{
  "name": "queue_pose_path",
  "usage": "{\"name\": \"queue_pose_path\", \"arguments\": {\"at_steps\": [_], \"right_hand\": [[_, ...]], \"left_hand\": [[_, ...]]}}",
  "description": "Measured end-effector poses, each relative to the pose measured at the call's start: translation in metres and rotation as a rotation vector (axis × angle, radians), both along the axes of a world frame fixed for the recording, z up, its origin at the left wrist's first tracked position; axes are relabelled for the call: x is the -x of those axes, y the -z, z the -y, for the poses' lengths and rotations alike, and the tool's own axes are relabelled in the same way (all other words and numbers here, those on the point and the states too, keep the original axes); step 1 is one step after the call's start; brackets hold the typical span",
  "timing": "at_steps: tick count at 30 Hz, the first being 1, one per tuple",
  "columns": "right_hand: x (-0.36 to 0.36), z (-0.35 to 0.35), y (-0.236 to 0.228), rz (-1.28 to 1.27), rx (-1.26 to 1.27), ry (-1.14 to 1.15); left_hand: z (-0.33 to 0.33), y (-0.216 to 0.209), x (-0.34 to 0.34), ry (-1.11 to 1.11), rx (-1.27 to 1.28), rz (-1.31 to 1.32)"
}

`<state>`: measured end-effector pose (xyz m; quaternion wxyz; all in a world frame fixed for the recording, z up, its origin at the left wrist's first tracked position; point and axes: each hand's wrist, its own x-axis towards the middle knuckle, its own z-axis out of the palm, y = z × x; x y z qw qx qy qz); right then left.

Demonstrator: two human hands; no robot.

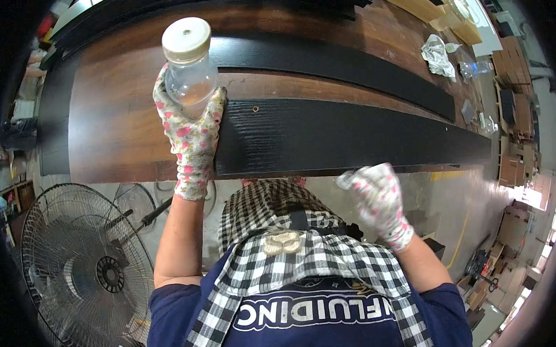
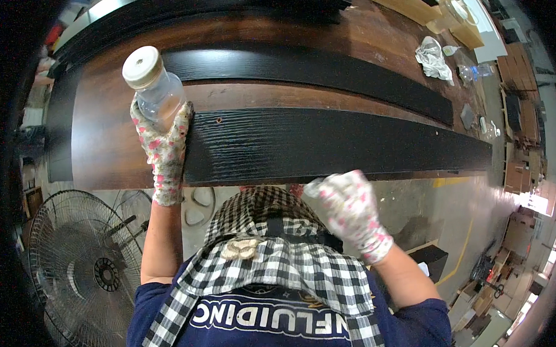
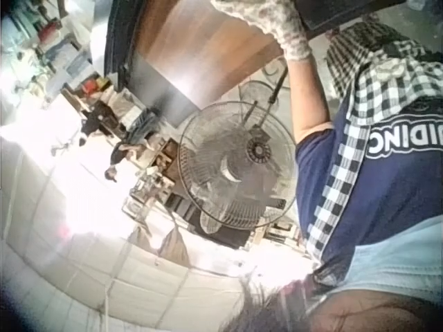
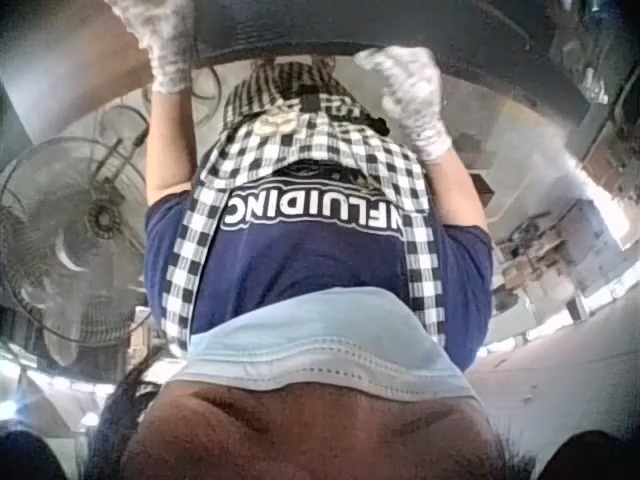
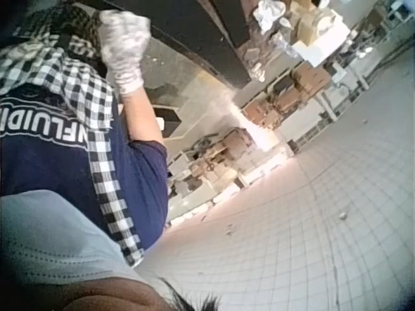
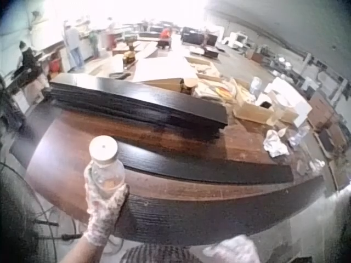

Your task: The person is applying a liquid finish or cleaning agent to wooden boards using a cloth.

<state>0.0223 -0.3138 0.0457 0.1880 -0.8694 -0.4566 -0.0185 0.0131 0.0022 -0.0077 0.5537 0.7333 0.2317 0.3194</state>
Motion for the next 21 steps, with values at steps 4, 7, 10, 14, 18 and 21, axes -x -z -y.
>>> {"name": "queue_pose_path", "arguments": {"at_steps": [4, 7, 10, 14, 18, 21], "right_hand": [[0.007, 0.008, -0.011, -0.057, -0.235, 0.074], [-0.013, 0.026, -0.014, -0.054, -0.136, 0.339], [-0.022, -0.003, -0.010, 0.076, -0.045, 0.127], [-0.022, -0.082, -0.012, -0.003, -0.051, -0.081], [-0.026, -0.052, -0.009, 0.019, -0.030, -0.023], [-0.025, -0.048, -0.011, 0.082, -0.044, 0.035]], "left_hand": [[-0.005, 0.001, -0.001, -0.040, -0.123, -0.002], [-0.007, 0.007, 0.004, -0.030, -0.010, -0.004], [0.002, -0.002, -0.006, -0.025, -0.087, 0.012], [-0.001, -0.003, -0.003, -0.011, -0.051, -0.039], [-0.004, 0.002, 0.002, -0.030, -0.080, -0.022], [-0.002, 0.005, 0.000, -0.021, -0.147, 0.000]]}}
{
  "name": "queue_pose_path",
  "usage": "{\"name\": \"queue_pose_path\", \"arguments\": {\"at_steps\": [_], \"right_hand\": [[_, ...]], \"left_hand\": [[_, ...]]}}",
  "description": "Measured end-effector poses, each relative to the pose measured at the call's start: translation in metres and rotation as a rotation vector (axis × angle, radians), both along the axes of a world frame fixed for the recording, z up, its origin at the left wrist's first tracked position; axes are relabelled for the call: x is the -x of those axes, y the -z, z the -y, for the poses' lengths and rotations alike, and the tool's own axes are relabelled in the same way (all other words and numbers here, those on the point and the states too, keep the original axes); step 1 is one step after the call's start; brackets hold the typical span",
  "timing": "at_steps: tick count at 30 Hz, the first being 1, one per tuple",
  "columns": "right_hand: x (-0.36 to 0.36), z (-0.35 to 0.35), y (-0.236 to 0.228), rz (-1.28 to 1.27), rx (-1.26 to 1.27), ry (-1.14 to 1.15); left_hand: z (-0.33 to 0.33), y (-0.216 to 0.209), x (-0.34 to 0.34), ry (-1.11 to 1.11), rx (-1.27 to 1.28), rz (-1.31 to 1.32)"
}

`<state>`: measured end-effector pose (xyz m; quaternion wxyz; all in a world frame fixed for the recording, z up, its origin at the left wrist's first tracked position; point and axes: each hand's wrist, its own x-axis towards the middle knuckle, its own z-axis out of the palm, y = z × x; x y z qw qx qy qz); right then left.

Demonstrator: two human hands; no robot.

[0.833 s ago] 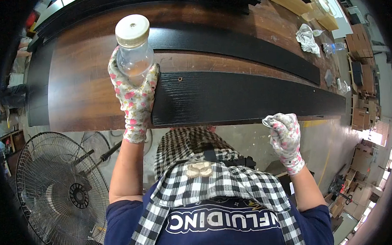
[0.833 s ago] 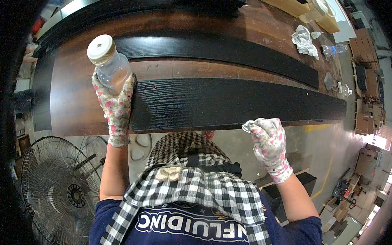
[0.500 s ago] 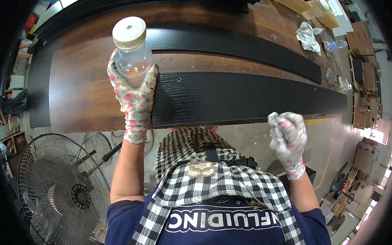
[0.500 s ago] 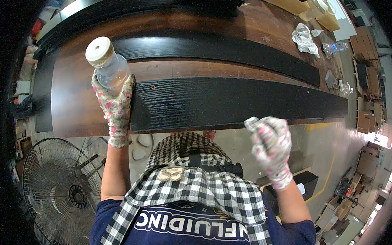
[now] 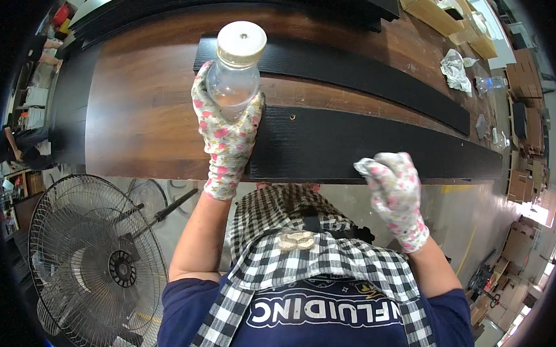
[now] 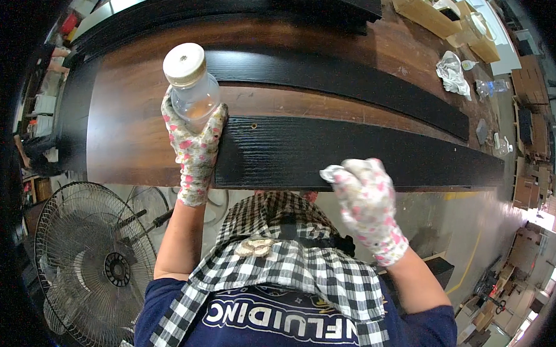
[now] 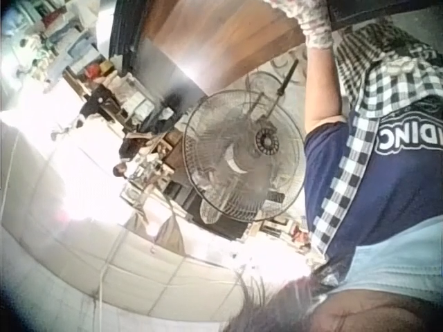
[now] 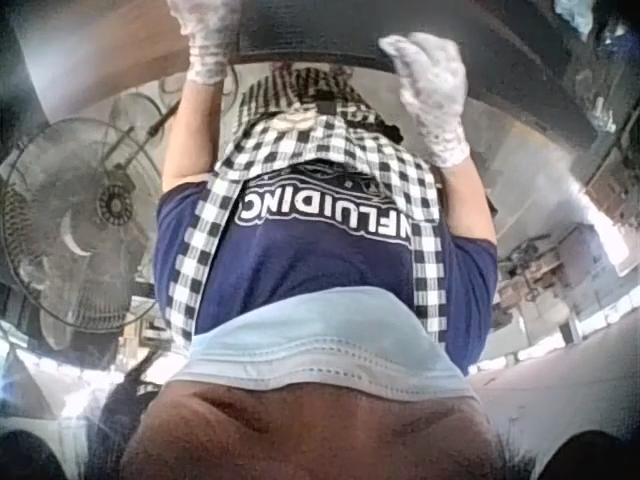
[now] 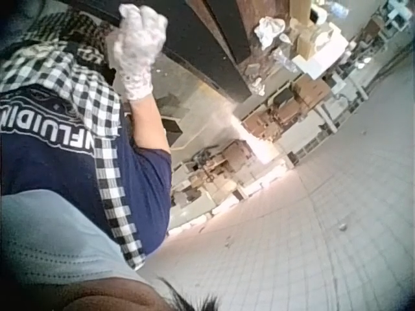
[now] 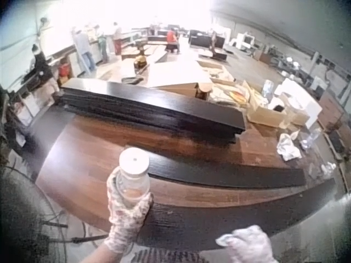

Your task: The person is applying a liquid finish or cleaning agent to wooden boards using a cloth.

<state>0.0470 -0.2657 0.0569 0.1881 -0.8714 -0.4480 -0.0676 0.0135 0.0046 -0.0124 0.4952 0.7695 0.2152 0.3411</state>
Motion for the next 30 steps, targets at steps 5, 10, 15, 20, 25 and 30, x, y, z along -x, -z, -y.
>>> {"name": "queue_pose_path", "arguments": {"at_steps": [5, 10, 15, 20, 25, 30], "right_hand": [[0.007, -0.048, -0.003, -0.164, -0.018, -0.155], [-0.022, 0.071, 0.009, 0.243, 0.089, 0.323], [-0.022, 0.074, 0.006, 0.159, 0.060, 0.439], [0.009, 0.022, 0.012, 0.075, -0.150, 0.203], [-0.011, 0.091, 0.014, 0.192, -0.110, 0.270], [0.009, 0.018, 0.012, -0.003, -0.146, -0.045]], "left_hand": [[0.003, -0.003, -0.005, 0.005, 0.038, -0.018], [-0.004, 0.008, -0.002, -0.033, -0.008, -0.007], [0.000, 0.005, -0.005, -0.045, 0.024, -0.047], [-0.001, -0.005, 0.004, 0.009, 0.178, 0.001], [-0.017, -0.033, 0.000, -0.065, 0.011, 0.070], [0.024, -0.101, -0.052, 0.209, 0.090, 0.292]]}}
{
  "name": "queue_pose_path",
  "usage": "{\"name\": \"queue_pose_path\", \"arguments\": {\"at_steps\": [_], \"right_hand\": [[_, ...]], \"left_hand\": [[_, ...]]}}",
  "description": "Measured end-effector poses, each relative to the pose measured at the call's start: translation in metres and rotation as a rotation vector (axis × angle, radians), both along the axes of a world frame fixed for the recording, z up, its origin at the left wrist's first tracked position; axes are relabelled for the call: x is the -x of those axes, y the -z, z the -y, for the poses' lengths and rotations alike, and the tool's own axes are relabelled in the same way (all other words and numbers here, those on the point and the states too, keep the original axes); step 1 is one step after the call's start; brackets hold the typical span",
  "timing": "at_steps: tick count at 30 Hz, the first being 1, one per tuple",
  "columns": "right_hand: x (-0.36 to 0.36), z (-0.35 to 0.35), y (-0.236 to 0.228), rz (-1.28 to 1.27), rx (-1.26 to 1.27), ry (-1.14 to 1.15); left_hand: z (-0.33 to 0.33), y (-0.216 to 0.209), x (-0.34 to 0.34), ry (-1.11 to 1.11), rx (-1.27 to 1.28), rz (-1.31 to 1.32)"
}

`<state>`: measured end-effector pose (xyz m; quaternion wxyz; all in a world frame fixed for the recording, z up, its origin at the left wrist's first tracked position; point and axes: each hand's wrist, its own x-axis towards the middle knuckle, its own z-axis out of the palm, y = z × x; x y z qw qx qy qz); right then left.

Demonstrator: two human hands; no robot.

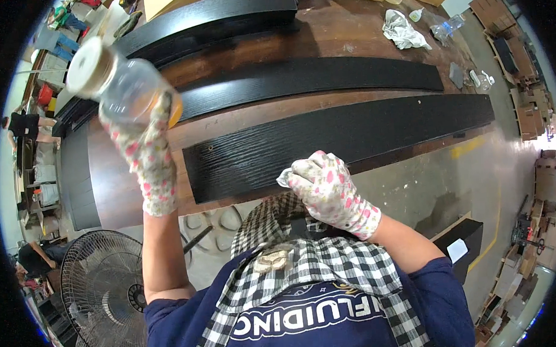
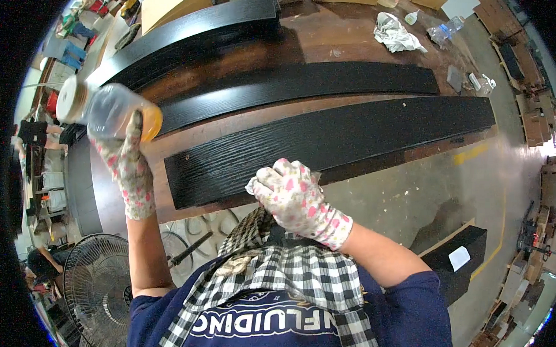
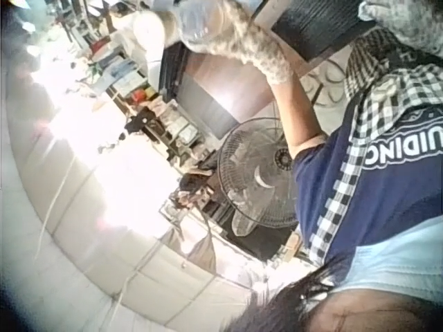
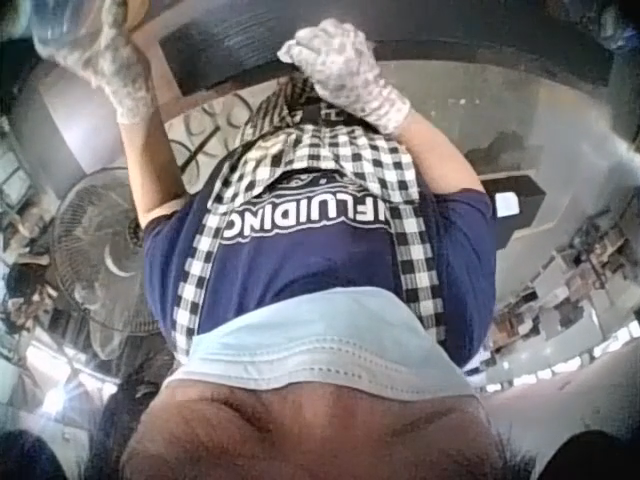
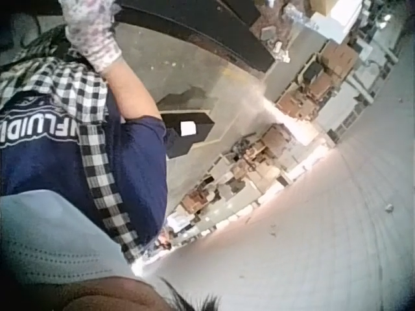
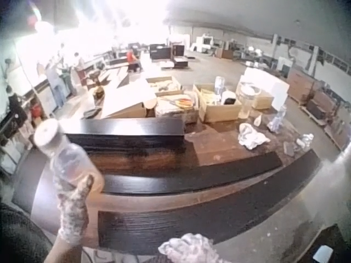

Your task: The person is applying a liquid finish or cleaning agent to wooden boards using a cloth.

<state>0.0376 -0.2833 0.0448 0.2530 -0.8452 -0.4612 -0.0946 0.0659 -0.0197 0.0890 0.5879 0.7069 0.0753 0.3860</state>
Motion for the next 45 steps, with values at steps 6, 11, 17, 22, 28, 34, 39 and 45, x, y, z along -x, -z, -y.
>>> {"name": "queue_pose_path", "arguments": {"at_steps": [6, 11, 17, 22, 28, 34, 39, 45], "right_hand": [[-0.031, 0.119, 0.002, 0.163, 0.063, 0.527], [-0.031, 0.103, 0.001, 0.202, 0.072, 0.443], [-0.047, 0.161, 0.002, 0.285, 0.290, 0.648], [-0.045, 0.158, 0.001, 0.112, 0.215, 0.707], [-0.048, 0.187, 0.007, 0.163, 0.249, 0.774], [-0.055, 0.205, 0.009, 0.151, 0.106, 0.781], [-0.067, 0.224, -0.005, -0.021, 0.131, 0.864], [-0.088, 0.227, -0.006, -0.088, -0.103, 0.998]], "left_hand": [[0.079, 0.012, -0.075, 0.241, 0.058, 0.016], [0.133, 0.059, -0.112, 0.205, -0.087, -0.081], [0.129, 0.069, -0.108, 0.291, -0.090, -0.233], [0.137, 0.079, -0.114, 0.327, -0.081, -0.283], [0.120, 0.079, -0.104, 0.323, -0.049, -0.364], [0.128, 0.077, -0.101, 0.410, 0.030, -0.363], [0.115, 0.082, -0.097, 0.459, 0.111, -0.264], [0.129, 0.073, -0.104, 0.337, 0.058, -0.317]]}}
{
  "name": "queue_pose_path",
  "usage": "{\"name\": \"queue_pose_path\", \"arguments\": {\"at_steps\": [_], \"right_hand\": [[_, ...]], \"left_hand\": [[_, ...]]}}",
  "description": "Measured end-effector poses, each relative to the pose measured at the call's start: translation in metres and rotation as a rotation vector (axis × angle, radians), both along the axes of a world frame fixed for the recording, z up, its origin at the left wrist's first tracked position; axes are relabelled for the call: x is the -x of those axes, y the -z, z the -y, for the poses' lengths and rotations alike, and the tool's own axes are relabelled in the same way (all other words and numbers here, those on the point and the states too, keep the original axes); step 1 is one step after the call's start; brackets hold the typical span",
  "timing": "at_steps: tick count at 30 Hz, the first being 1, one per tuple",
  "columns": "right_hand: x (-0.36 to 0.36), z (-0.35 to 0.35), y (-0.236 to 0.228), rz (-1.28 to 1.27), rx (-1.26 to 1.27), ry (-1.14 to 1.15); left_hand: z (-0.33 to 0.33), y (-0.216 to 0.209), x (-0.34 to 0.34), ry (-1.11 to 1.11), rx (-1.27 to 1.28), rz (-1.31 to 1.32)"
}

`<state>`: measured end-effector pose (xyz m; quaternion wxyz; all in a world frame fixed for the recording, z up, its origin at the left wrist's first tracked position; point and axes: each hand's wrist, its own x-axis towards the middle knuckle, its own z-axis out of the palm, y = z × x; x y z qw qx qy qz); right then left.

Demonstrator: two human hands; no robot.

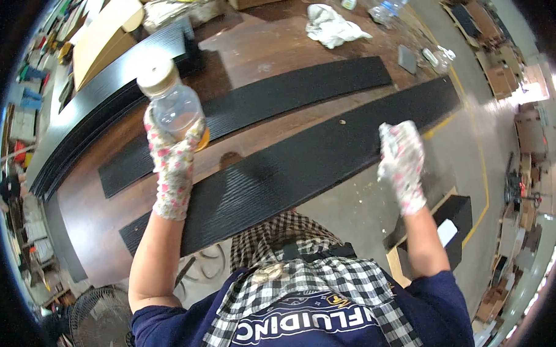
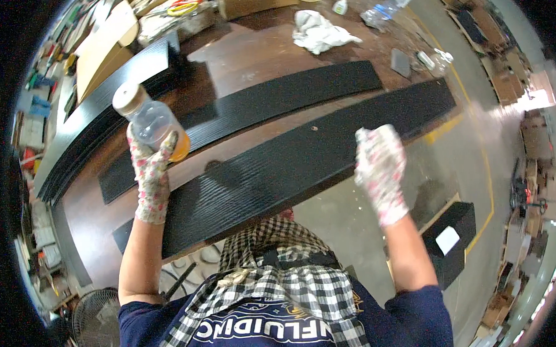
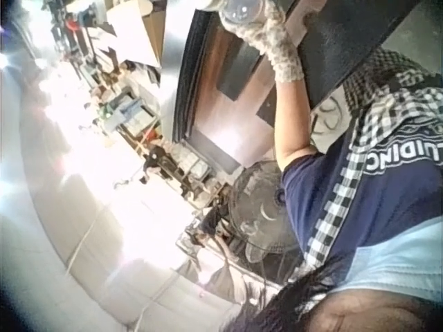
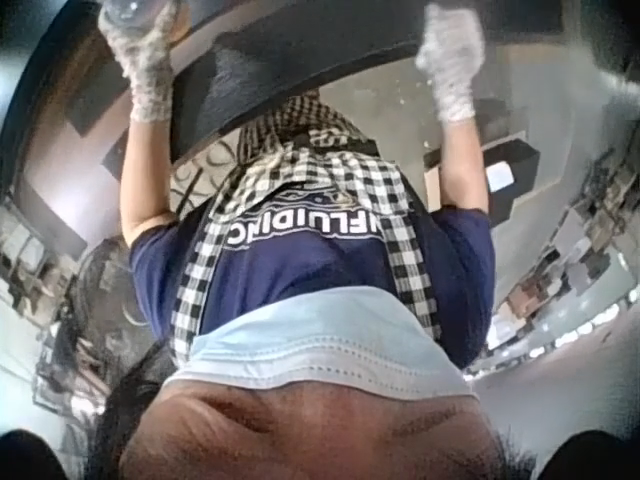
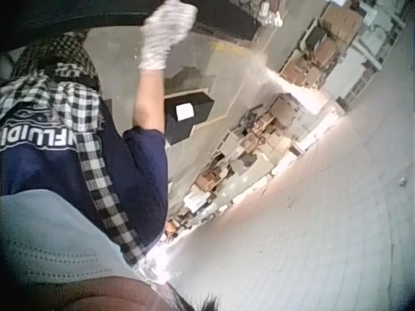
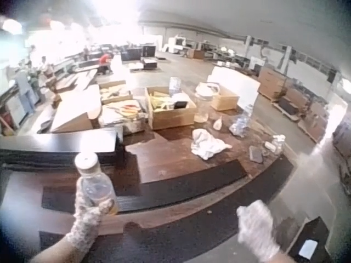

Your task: The person is applying a liquid finish or cleaning agent to wooden boards using a cloth.

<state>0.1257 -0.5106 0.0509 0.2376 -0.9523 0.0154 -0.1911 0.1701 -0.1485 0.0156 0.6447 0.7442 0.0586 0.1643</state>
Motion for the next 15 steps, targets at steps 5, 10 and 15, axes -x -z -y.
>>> {"name": "queue_pose_path", "arguments": {"at_steps": [5, 10, 15], "right_hand": [[0.022, -0.139, 0.012, 0.062, 0.083, -0.640], [-0.022, -0.085, 0.015, 0.243, 0.435, -0.535], [-0.020, -0.129, 0.008, 0.148, 0.243, -0.580]], "left_hand": [[0.000, 0.003, -0.005, -0.025, 0.054, -0.052], [0.001, 0.003, 0.001, 0.016, 0.248, 0.003], [0.009, 0.008, -0.009, 0.002, 0.113, -0.066]]}}
